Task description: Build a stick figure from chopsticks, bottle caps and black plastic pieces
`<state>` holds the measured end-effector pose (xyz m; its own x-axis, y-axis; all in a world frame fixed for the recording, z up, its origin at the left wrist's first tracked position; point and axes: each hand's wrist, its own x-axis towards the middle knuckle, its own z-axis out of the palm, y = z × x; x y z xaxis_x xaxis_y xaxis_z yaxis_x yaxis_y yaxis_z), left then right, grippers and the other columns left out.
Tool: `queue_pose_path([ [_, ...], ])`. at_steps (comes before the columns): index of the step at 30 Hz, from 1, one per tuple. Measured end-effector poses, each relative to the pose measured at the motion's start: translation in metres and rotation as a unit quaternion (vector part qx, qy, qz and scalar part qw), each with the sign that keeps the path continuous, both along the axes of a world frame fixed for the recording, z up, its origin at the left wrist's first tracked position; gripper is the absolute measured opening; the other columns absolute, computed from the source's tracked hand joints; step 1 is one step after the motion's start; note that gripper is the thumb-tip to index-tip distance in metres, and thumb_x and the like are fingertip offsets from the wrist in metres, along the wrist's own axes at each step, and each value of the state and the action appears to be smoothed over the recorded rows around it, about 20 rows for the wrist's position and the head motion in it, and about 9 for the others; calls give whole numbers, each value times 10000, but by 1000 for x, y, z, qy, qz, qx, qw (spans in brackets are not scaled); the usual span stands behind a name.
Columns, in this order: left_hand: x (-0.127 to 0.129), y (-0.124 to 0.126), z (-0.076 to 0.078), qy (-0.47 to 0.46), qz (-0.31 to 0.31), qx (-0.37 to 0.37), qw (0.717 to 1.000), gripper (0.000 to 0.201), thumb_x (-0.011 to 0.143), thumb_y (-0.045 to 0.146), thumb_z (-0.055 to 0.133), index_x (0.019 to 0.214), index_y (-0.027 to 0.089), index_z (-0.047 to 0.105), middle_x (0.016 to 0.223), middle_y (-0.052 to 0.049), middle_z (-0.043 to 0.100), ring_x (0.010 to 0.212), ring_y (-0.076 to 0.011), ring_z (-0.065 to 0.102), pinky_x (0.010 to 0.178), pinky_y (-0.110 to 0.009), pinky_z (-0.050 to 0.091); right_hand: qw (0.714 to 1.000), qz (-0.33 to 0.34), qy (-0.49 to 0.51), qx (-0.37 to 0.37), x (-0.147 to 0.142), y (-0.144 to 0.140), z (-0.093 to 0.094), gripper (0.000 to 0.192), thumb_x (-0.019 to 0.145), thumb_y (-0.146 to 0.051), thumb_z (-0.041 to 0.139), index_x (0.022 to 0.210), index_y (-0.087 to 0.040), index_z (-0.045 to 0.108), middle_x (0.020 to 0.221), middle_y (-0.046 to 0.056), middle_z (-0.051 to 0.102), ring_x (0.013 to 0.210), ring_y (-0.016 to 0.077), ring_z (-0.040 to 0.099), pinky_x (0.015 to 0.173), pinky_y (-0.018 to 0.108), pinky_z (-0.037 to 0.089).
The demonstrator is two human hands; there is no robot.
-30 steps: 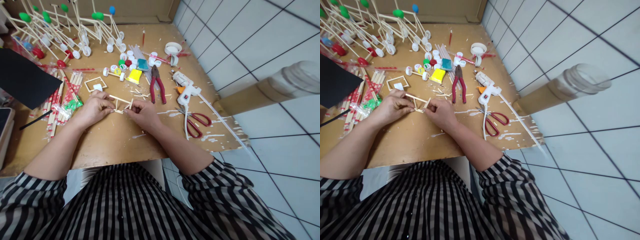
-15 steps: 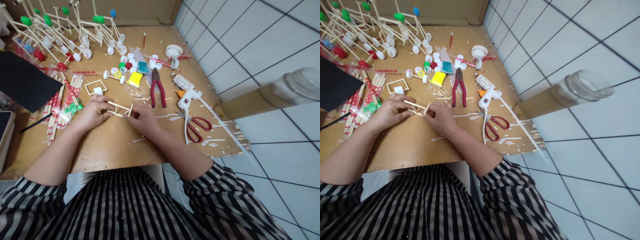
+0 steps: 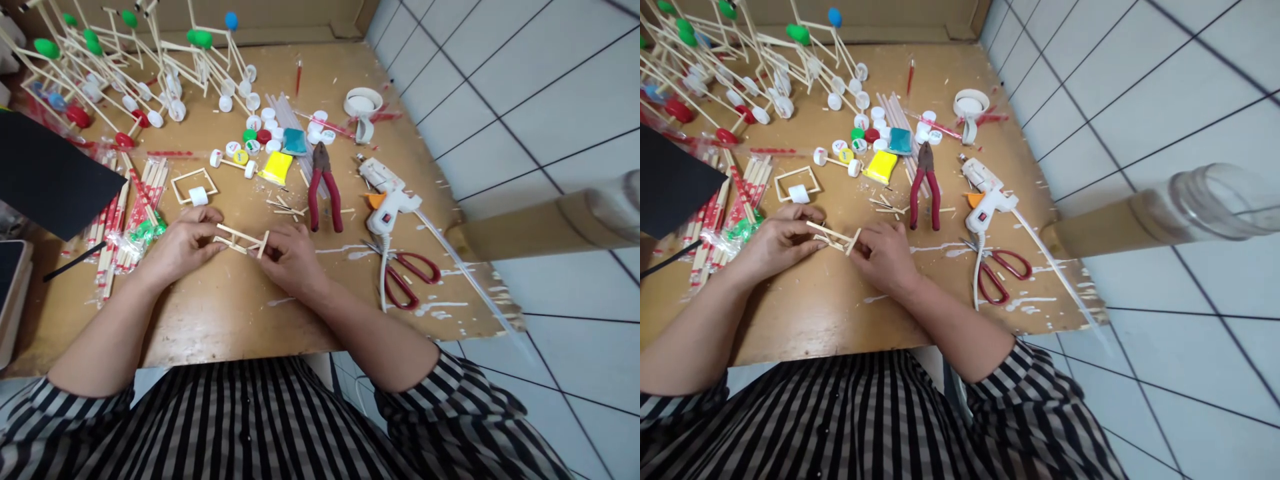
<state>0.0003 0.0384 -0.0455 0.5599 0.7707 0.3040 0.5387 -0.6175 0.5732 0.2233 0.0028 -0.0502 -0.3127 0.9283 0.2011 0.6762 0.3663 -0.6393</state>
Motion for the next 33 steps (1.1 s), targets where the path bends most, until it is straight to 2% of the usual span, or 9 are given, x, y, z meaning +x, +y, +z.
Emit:
queue_pose_path([
  [8, -1, 2, -6, -20, -6, -12, 1000, 127, 878, 285, 681, 891, 229, 794, 1041, -79, 702, 984, -222, 649, 929, -410, 516, 1000, 1, -2, -1, 0, 0, -3, 188, 846, -189, 634, 659, -184, 638, 612, -26, 535, 675, 143, 497, 741, 310, 258],
  [19, -2, 3, -6, -1, -3, -15, 1000, 129, 872, 302, 692, 872, 243, 807, 1084, -74, 710, 942, -210, 643, 902, -387, 517, 1000, -2, -16, -8, -1, 1, -5, 239, 886, -257, 635, 659, -184, 640, 632, -20, 534, 688, 149, 483, 756, 317, 257],
  [24, -3, 4, -9, -1, -2, 1, 1000, 119, 862, 268, 694, 876, 250, 810, 1084, -71, 713, 980, -215, 645, 942, -398, 505, 1000, -3, -10, -3, -1, 1, -6, 260, 893, -268, 631, 646, -186, 624, 633, -22, 530, 689, 148, 488, 757, 314, 262],
  [33, -2, 6, -7, 15, -1, -21, 1000, 124, 860, 313, 700, 836, 251, 805, 1098, -61, 721, 988, -214, 646, 962, -401, 496, 1000, 1, -22, -8, -1, 2, -4, 240, 887, -249, 628, 655, -189, 618, 643, -21, 533, 699, 151, 489, 767, 317, 273],
])
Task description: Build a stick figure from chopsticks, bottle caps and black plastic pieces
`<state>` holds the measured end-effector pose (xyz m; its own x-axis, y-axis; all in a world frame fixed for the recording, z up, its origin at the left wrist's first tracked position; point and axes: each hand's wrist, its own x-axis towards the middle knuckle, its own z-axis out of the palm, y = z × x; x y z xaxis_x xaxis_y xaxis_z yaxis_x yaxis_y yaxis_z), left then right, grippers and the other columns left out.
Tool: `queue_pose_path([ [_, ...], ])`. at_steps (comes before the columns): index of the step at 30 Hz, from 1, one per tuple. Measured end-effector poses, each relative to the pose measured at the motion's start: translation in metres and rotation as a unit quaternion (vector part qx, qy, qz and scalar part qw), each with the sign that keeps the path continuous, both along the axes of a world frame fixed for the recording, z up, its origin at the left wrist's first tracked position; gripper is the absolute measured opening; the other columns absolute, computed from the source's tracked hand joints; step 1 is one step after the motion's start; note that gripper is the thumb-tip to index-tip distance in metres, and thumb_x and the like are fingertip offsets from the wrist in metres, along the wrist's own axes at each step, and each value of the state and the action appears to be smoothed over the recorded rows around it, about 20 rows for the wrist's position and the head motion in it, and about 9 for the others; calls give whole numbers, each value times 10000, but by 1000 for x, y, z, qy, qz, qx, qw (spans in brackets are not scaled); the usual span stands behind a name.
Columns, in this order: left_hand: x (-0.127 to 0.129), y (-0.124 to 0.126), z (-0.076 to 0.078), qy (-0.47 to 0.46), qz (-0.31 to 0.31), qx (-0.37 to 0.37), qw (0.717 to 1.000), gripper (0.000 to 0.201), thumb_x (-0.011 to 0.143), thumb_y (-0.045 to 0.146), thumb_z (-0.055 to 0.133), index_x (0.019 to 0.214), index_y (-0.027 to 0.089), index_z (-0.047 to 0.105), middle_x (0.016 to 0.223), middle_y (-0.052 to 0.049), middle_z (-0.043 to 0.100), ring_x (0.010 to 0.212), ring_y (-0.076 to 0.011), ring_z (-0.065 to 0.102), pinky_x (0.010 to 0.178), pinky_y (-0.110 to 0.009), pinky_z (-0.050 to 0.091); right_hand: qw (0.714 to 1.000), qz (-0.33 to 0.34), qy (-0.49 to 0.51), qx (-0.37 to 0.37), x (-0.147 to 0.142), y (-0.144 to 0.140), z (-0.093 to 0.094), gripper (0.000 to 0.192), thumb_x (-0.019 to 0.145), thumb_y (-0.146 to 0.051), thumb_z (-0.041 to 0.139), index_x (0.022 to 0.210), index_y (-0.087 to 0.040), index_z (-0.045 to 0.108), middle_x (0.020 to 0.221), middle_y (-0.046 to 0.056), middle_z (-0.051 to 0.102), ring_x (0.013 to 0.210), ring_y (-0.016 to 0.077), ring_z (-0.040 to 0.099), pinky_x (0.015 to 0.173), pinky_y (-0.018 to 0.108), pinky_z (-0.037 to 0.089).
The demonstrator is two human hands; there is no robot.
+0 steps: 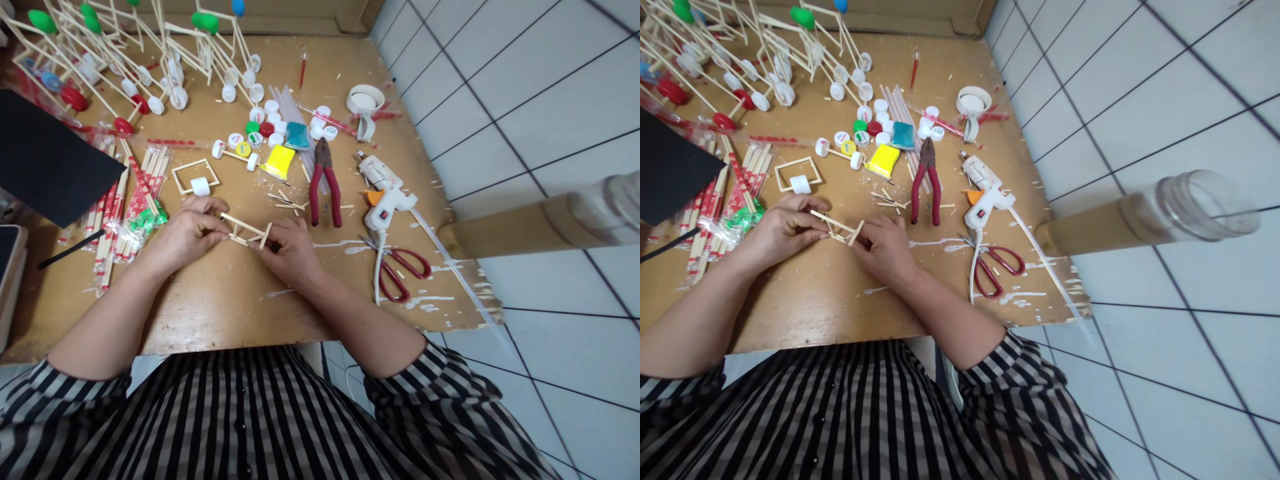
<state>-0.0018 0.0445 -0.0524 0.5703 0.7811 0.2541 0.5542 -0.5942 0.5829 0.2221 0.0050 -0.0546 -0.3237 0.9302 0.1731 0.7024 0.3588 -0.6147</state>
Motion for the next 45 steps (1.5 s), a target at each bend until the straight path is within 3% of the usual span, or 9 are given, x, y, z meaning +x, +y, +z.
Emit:
queue_pose_path([
  [10, -2, 0, -2, -16, 2, -20, 1000, 127, 852, 322, 699, 851, 259, 809, 1116, -67, 718, 1012, -223, 646, 952, -402, 509, 1000, -1, -10, -7, -1, 0, -1, 261, 908, -317, 629, 680, -191, 655, 667, -13, 573, 717, 159, 518, 797, 327, 286],
  [20, -3, 6, 0, -14, -14, -26, 999, 116, 831, 334, 736, 834, 254, 820, 1142, -83, 738, 1017, -243, 652, 961, -434, 498, 999, 19, -35, -19, 1, -1, 3, 150, 823, -259, 700, 696, -186, 669, 668, -12, 582, 724, 165, 523, 818, 339, 288],
  [34, -2, 7, 0, -11, -12, -31, 999, 128, 837, 357, 730, 845, 262, 817, 1156, -82, 737, 1035, -245, 657, 984, -445, 485, 1000, 7, -16, 2, 0, 0, -3, 254, 926, -324, 612, 726, -191, 694, 699, 2, 612, 747, 168, 548, 812, 334, 289],
  [39, -2, 7, -1, -16, -14, -17, 1000, 120, 835, 345, 732, 846, 261, 817, 1141, -80, 745, 1029, -241, 662, 992, -439, 479, 1000, 6, -21, -1, 0, 0, -2, 199, 919, -293, 621, 772, -199, 717, 732, 7, 633, 763, 169, 551, 800, 327, 278],
  [45, -2, 8, -2, -3, -11, -24, 1000, 123, 830, 349, 733, 851, 263, 817, 1148, -69, 740, 1042, -242, 653, 1008, -445, 472, 1000, 7, -27, 12, 0, 0, -3, 247, 925, -316, 617, 721, -197, 691, 714, 9, 612, 757, 172, 541, 795, 330, 282],
])
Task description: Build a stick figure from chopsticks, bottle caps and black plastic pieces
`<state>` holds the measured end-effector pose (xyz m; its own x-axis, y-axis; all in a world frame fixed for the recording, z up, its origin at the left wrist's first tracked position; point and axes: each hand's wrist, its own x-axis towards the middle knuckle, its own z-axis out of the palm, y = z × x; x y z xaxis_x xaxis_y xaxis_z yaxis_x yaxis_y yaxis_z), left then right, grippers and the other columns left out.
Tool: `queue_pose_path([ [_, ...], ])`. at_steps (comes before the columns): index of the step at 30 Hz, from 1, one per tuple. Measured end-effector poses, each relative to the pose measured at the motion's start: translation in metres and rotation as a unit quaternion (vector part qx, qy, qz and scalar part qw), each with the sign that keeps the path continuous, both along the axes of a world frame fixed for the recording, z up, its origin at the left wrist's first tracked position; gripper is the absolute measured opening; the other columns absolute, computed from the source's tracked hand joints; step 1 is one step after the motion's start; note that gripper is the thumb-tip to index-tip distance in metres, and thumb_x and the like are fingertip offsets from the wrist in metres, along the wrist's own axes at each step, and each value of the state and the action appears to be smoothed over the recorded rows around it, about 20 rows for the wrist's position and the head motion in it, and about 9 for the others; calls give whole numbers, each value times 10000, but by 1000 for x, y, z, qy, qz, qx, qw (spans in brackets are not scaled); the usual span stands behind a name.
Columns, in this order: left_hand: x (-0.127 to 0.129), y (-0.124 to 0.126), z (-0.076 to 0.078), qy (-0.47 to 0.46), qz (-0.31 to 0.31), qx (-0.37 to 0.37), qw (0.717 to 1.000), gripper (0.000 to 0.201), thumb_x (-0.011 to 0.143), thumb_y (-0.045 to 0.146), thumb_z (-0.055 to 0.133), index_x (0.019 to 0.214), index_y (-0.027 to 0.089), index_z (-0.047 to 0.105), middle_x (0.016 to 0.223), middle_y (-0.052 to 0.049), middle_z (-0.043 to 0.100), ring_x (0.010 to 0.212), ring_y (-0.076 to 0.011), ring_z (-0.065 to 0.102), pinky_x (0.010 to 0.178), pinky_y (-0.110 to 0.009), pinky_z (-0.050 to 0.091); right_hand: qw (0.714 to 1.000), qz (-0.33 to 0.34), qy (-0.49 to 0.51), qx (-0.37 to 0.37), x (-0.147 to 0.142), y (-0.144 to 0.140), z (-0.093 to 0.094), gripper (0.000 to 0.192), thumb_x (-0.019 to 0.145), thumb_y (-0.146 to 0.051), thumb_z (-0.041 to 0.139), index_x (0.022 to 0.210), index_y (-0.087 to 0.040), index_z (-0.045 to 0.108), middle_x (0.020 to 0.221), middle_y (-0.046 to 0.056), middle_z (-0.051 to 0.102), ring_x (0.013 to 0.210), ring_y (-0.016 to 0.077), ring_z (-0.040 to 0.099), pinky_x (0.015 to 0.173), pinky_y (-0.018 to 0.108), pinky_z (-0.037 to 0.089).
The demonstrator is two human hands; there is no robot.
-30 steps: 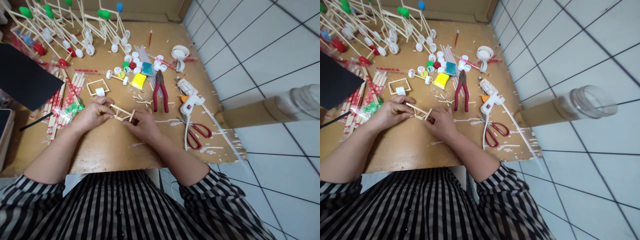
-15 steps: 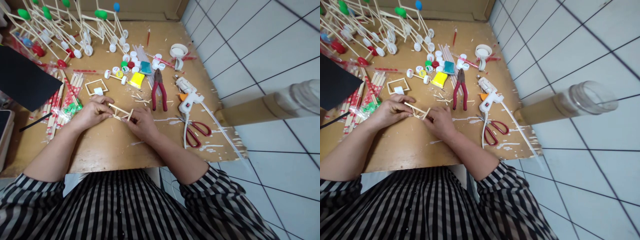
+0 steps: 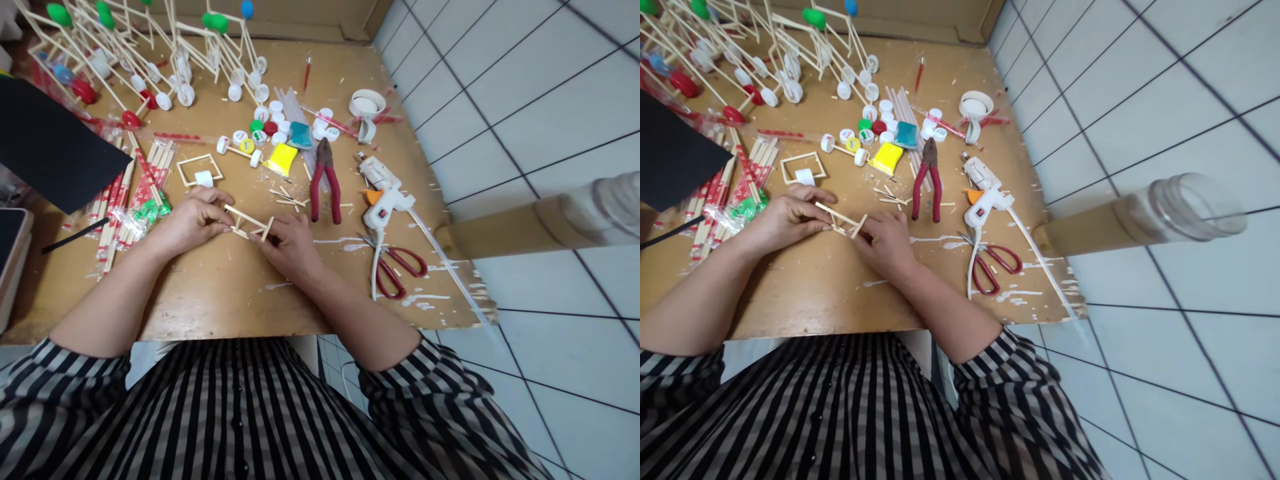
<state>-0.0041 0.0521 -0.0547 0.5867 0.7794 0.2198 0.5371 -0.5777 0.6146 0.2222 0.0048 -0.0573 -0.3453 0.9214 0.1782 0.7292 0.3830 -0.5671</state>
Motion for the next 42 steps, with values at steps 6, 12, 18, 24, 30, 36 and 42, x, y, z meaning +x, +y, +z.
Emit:
queue_pose_path([
  [6, 0, 2, -2, 5, -3, 5, 1000, 97, 825, 335, 737, 844, 279, 814, 1141, -49, 739, 1035, -232, 652, 1022, -441, 462, 1000, 5, -3, 7, 0, 0, 0, 221, 919, -299, 610, 738, -206, 694, 702, 0, 598, 750, 171, 525, 788, 328, 277],
  [12, 1, 2, -2, 3, -5, 5, 1000, 82, 821, 315, 747, 838, 270, 813, 1118, -50, 735, 1036, -232, 649, 1014, -435, 464, 1000, 2, -13, 1, 0, 0, 1, 172, 895, -273, 639, 760, -202, 718, 707, 3, 598, 745, 171, 525, 778, 330, 270],
  [18, 1, 1, 0, -1, -7, -1, 1000, 84, 827, 297, 739, 845, 262, 813, 1120, -56, 734, 1034, -234, 651, 1004, -438, 471, 1000, 2, -16, 0, 0, 0, 2, 205, 902, -289, 635, 732, -199, 706, 702, 5, 594, 734, 171, 523, 776, 332, 276],
  [24, 2, 1, 0, 4, -7, 3, 1000, 83, 822, 288, 739, 848, 266, 815, 1107, -51, 742, 1024, -228, 651, 1013, -439, 466, 1000, 2, -14, 5, -1, -1, 3, 230, 915, -299, 629, 725, -192, 702, 692, 2, 587, 721, 163, 520, 774, 330, 273],
  [30, 2, 0, 0, -1, -7, -2, 1000, 94, 827, 266, 728, 852, 248, 817, 1118, -63, 740, 1039, -228, 650, 1016, -437, 461, 1000, 9, -13, 20, 0, -1, 2, 254, 933, -317, 612, 734, -189, 705, 690, 2, 596, 721, 159, 524, 765, 322, 275],
  [36, 2, 0, 0, 1, -3, -16, 1000, 88, 826, 272, 735, 856, 253, 815, 1135, -58, 730, 1050, -227, 643, 1022, -440, 457, 999, 11, -16, 28, 1, -1, 0, 240, 929, -309, 614, 741, -193, 708, 683, -1, 597, 703, 152, 516, 763, 322, 279],
  [42, 2, 0, 0, -1, -4, -6, 1000, 92, 826, 270, 731, 853, 244, 815, 1118, -63, 736, 1038, -229, 652, 1000, -430, 471, 999, 11, -22, 30, 1, 0, -1, 262, 937, -324, 601, 732, -195, 701, 681, 3, 597, 709, 154, 524, 756, 323, 280],
])
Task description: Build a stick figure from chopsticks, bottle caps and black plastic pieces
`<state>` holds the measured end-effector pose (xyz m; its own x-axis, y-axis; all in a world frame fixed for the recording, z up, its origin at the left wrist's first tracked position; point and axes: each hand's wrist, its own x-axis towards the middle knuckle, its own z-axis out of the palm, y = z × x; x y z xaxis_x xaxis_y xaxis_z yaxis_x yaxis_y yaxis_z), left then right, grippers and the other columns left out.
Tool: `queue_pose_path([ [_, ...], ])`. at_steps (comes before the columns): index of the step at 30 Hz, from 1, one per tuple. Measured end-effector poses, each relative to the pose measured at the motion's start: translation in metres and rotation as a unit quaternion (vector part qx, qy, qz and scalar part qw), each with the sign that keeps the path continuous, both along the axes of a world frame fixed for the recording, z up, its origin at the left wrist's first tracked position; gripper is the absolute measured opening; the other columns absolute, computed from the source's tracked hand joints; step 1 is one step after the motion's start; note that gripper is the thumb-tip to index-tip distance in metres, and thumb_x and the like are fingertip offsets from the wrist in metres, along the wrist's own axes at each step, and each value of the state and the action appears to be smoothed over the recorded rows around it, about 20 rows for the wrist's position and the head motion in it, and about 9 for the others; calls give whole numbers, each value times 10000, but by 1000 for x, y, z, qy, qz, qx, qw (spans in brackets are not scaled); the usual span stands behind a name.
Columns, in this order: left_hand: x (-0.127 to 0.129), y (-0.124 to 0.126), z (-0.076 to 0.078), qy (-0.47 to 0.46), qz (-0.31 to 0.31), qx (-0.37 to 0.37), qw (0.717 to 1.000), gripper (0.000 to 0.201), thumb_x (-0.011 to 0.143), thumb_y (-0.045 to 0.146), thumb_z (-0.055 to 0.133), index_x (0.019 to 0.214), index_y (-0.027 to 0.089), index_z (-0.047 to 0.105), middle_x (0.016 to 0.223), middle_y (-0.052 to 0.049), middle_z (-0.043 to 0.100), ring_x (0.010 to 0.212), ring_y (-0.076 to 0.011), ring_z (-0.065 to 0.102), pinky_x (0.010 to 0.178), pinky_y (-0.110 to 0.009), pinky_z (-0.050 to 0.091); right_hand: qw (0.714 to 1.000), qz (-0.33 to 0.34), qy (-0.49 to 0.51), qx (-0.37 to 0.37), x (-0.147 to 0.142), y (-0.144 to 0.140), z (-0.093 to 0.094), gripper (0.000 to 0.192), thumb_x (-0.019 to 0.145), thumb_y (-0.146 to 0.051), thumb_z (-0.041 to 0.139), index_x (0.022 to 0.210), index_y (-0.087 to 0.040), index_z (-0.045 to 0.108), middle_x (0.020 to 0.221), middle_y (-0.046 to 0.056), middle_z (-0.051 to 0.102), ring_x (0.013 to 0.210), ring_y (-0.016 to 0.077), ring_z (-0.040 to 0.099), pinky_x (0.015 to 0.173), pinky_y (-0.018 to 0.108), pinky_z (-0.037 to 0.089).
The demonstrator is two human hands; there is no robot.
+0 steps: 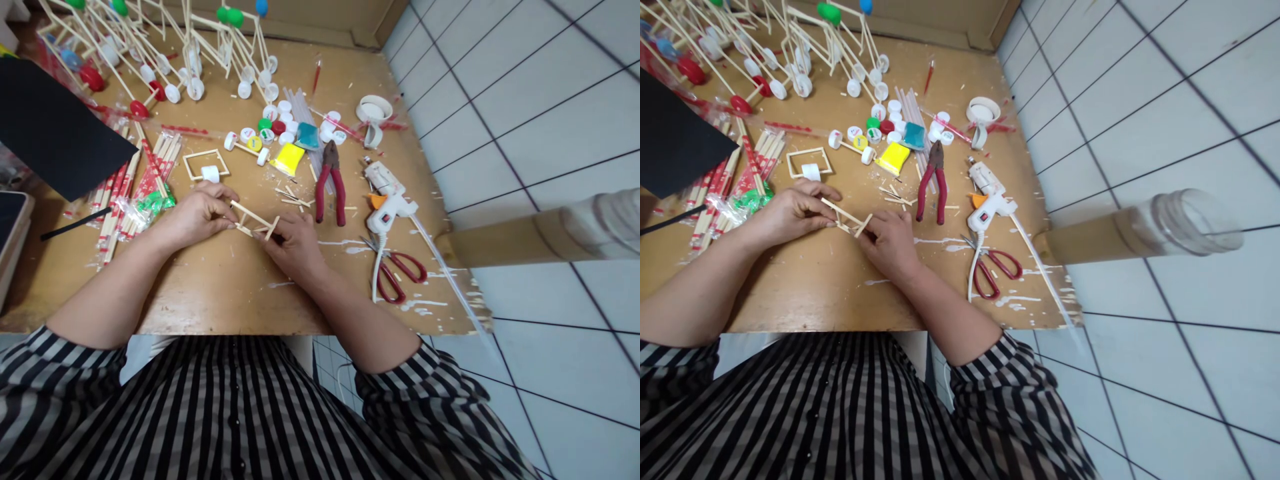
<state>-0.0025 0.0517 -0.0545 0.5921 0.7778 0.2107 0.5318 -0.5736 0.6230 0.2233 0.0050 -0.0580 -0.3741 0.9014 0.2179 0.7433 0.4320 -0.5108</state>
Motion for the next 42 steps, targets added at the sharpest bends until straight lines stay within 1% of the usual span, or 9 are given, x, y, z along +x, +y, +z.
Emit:
queue_pose_path([
  [6, 0, 0, 1, 9, -1, 5, 1000, 103, 832, 284, 723, 863, 256, 817, 1105, -55, 737, 1033, -226, 647, 998, -421, 468, 1000, -1, -2, 1, 0, -1, 0, 250, 928, -307, 610, 723, -194, 699, 687, 6, 606, 713, 157, 523, 752, 324, 279],
  [13, 1, -1, 1, 15, 2, 8, 1000, 110, 829, 297, 723, 864, 255, 818, 1104, -55, 736, 1027, -228, 648, 994, -421, 468, 1000, -6, -10, -21, -1, -1, 4, 207, 914, -278, 634, 743, -192, 713, 690, 3, 597, 726, 164, 535, 765, 326, 283],
  [18, 1, -2, 1, 11, 4, 15, 1000, 102, 826, 294, 733, 865, 256, 820, 1098, -60, 745, 1038, -232, 655, 1001, -422, 467, 1000, -5, -5, -14, -1, -1, 3, 220, 918, -297, 633, 741, -196, 715, 692, 7, 606, 720, 165, 533, 755, 327, 281],
  [29, 0, 0, -4, 1, 3, 31, 1000, 76, 813, 311, 777, 862, 274, 823, 1102, -56, 764, 1020, -232, 673, 1003, -436, 477, 1000, -6, -5, -9, -1, -2, 3, 217, 922, -293, 611, 756, -201, 717, 688, 6, 606, 707, 157, 523, 758, 328, 285],
  [37, 1, -2, 2, 9, 2, 16, 1000, 159, 836, 406, 749, 870, 269, 823, 1108, -71, 758, 1016, -238, 662, 989, -432, 476, 1000, -7, -8, -13, -1, -1, 3, 211, 918, -295, 611, 759, -202, 713, 708, 10, 613, 725, 167, 528, 770, 333, 287],
  [42, 1, -3, 3, 13, 5, 12, 1000, 166, 845, 407, 738, 870, 264, 820, 1108, -67, 752, 1016, -236, 655, 991, -432, 469, 1000, 0, -7, -10, 0, -1, 3, 227, 925, -301, 593, 753, -203, 705, 718, 12, 618, 740, 172, 532, 774, 332, 285],
])
